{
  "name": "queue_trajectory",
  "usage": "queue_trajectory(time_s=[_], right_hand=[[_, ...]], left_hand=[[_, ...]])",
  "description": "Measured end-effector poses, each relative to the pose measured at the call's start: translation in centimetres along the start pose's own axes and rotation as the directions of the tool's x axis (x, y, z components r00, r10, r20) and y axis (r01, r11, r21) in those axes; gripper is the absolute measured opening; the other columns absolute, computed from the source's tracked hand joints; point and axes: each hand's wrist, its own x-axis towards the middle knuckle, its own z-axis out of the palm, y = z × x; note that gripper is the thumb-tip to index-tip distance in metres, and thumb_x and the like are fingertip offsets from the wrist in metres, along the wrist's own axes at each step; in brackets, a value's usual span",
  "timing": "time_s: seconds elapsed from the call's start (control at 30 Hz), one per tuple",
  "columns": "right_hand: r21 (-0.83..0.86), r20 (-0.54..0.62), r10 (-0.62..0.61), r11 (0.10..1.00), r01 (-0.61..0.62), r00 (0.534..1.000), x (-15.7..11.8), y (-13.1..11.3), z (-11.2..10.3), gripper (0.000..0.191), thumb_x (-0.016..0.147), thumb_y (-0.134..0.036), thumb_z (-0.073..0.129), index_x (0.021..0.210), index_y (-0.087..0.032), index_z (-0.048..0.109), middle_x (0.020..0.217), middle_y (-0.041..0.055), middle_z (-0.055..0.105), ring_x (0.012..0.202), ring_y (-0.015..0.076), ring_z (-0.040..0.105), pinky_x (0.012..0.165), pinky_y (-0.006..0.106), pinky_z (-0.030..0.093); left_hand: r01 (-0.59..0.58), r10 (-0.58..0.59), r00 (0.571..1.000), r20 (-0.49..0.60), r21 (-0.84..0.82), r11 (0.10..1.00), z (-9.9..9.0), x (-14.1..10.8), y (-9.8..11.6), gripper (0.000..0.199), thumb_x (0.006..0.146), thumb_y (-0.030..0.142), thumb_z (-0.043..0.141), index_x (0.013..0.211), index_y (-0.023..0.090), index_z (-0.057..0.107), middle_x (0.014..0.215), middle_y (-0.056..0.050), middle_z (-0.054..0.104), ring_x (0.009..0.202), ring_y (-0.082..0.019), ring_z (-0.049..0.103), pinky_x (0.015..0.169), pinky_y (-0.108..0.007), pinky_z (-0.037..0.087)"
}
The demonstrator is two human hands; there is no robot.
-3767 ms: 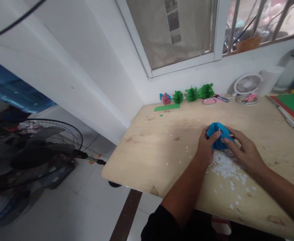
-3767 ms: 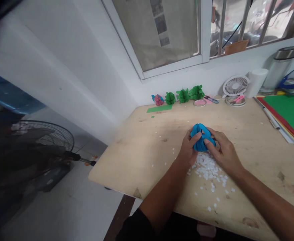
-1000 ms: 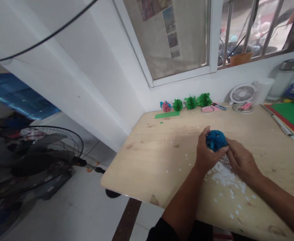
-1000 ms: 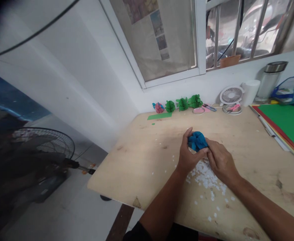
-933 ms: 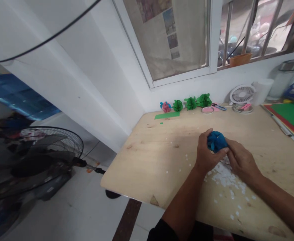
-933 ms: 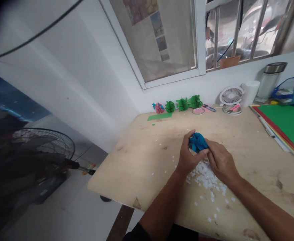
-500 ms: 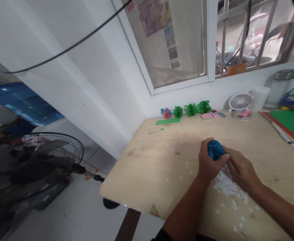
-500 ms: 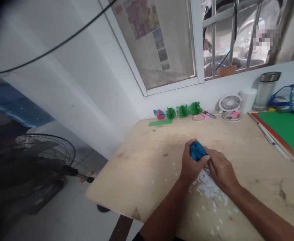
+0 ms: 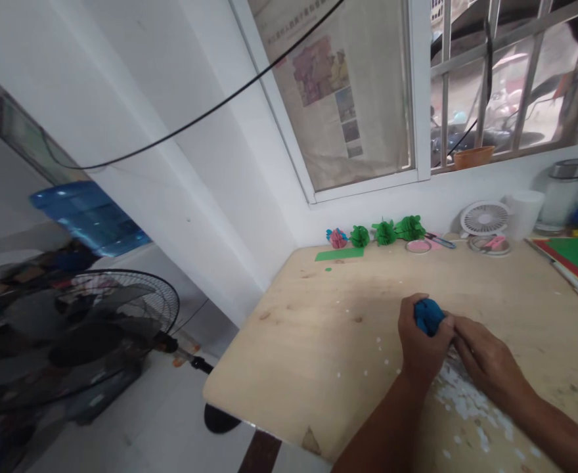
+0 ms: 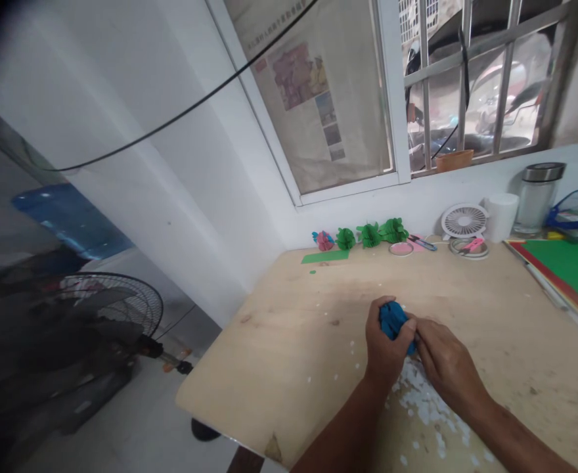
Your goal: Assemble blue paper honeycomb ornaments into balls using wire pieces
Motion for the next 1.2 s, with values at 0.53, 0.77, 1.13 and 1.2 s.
queue_trajectory(time_s=[0.53, 0.77, 1.13, 1.2], right_hand=[[0.088, 0.175, 0.216, 0.968, -0.233, 0.961, -1.2, 0.9, 0.4, 0.046, 0.096, -0.042, 0.052, 0.138, -0.025, 0.052, 0.129, 0.0139, 0.069, 0.113, 0.0299, 0.069, 0.091, 0.045, 0.059], [0.191, 0.273, 0.352, 0.892, -0.409, 0.895, -1.4, 1.0, 0.6, 0.064, 0.089, -0.049, 0.060, 0.146, -0.024, 0.045, 0.144, 0.0159, 0.059, 0.129, 0.0350, 0.059, 0.103, 0.052, 0.052], [0.350, 0.369, 0.493, 0.712, -0.609, 0.788, -1.0, 0.8, 1.2, 0.079, 0.084, -0.049, 0.064, 0.153, -0.027, 0.033, 0.156, 0.0155, 0.043, 0.139, 0.0369, 0.049, 0.111, 0.057, 0.043], [0.355, 0.362, 0.493, 0.712, -0.606, 0.791, -1.0, 0.9, 1.3, 0.079, 0.084, -0.047, 0.063, 0.154, -0.027, 0.031, 0.155, 0.0154, 0.043, 0.140, 0.0367, 0.047, 0.112, 0.057, 0.041]], left_hand=[[0.051, -0.058, 0.985, -0.165, -0.045, 0.998, 0.0, 0.7, -0.7, 0.043, 0.072, 0.022, 0.074, 0.114, 0.017, 0.066, 0.113, -0.010, 0.068, 0.107, -0.024, 0.064, 0.100, -0.036, 0.049], [0.046, -0.048, 0.991, -0.124, -0.019, 0.999, 0.2, 0.3, -0.8, 0.047, 0.072, 0.024, 0.074, 0.118, 0.018, 0.065, 0.114, -0.010, 0.068, 0.107, -0.024, 0.064, 0.099, -0.038, 0.049], [0.061, -0.061, 0.998, -0.017, -0.006, 0.998, 0.6, -0.1, -0.7, 0.050, 0.075, 0.030, 0.076, 0.122, 0.022, 0.062, 0.121, -0.009, 0.065, 0.114, -0.025, 0.062, 0.103, -0.042, 0.048], [0.052, -0.052, 0.999, -0.012, 0.007, 0.999, 0.8, -0.4, -0.6, 0.048, 0.075, 0.029, 0.076, 0.121, 0.022, 0.062, 0.120, -0.009, 0.065, 0.114, -0.026, 0.062, 0.103, -0.043, 0.047]])
